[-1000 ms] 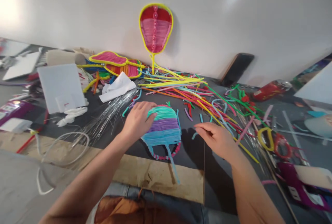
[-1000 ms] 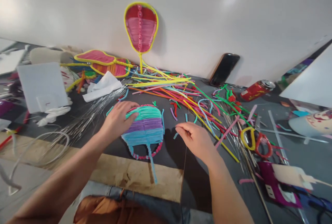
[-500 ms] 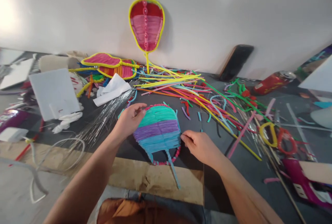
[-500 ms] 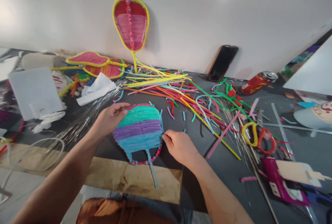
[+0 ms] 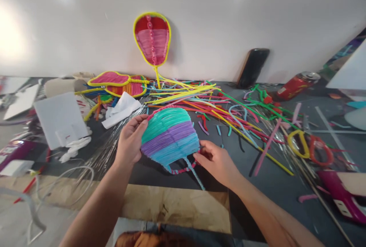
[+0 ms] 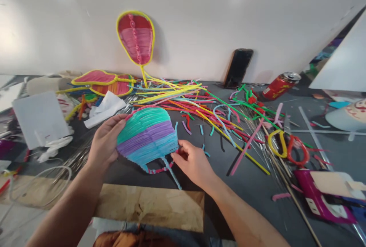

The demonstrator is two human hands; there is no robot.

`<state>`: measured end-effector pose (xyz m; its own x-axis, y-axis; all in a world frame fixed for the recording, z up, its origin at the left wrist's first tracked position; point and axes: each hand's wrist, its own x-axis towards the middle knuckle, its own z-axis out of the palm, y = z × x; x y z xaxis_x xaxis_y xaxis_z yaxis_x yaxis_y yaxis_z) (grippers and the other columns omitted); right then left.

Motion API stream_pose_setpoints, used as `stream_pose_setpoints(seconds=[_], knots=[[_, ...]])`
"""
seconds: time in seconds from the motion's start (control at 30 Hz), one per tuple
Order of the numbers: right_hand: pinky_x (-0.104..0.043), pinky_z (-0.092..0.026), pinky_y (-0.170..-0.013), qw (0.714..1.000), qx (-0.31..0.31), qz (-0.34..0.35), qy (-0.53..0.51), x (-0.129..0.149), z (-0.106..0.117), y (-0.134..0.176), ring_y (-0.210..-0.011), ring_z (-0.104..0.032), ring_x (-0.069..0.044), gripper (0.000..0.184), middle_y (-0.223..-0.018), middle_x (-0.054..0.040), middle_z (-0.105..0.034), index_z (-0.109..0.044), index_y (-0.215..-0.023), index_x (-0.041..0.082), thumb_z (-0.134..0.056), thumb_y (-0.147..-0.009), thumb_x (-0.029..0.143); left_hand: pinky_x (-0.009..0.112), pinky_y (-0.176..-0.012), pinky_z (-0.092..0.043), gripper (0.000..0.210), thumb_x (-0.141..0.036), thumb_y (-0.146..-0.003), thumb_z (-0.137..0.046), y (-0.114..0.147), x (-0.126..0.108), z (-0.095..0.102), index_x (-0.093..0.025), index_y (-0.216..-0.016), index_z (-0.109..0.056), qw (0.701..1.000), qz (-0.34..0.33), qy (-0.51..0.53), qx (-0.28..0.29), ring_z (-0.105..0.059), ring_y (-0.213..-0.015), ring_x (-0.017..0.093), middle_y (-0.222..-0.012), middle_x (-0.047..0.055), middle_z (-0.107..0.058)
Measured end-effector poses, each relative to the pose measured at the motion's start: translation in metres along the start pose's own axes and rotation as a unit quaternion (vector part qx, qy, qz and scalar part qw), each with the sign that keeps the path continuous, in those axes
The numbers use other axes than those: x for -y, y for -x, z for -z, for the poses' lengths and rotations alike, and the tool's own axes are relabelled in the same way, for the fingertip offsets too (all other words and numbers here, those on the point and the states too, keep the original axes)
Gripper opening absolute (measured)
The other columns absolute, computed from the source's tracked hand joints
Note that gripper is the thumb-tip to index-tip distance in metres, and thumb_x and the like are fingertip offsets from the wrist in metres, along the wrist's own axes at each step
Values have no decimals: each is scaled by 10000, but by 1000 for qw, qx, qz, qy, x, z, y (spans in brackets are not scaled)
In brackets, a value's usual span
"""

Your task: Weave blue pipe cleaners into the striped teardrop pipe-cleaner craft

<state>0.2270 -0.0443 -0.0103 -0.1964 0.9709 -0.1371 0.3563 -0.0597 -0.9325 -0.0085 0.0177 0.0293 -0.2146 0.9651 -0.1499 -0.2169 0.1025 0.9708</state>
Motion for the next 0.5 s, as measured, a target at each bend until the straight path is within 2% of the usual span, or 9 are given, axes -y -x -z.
stream_pose_setpoints(seconds=[0.13, 0.27, 0.4, 0.5], knots=[[-239, -490, -598, 999, -42, -7, 23, -4, 3, -2, -610, -613, -138, 290, -707, 13, -668, -599, -1103, 221, -532, -835, 310, 277, -658, -528, 428, -314, -684, -741, 11, -1, -3, -183, -1075, -625, 994, 19, 56, 89, -651, -784, 198, -939, 64, -692], [-246, -513, -597, 998, -52, -22, 11, -9, 4, -3, -622, -640, -149, 322, -726, 8, -688, -591, -1141, 234, -522, -832, 296, 387, -821, -531, 651, -256, -657, -772, 25, 3, -5, -237, -1257, -521, 982, 28, 57, 176, -633, -994, 289, -1120, 91, -664], [-251, -523, -577, 998, -32, -33, -38, -7, 5, -3, -594, -635, -139, 291, -765, -2, -686, -591, -1117, 224, -491, -852, 295, 427, -885, -511, 699, -293, -682, -764, 31, 8, -8, -231, -1311, -467, 978, 29, 58, 196, -601, -1066, 309, -1185, 117, -635], [-241, -525, -564, 990, 16, -36, -134, -1, 8, -4, -585, -624, -122, 213, -748, -6, -654, -615, -946, 193, -502, -866, 354, 427, -858, -528, 652, -326, -708, -743, 29, 9, -7, -231, -1296, -481, 981, 43, 51, 181, -608, -1055, 308, -1171, 117, -644]])
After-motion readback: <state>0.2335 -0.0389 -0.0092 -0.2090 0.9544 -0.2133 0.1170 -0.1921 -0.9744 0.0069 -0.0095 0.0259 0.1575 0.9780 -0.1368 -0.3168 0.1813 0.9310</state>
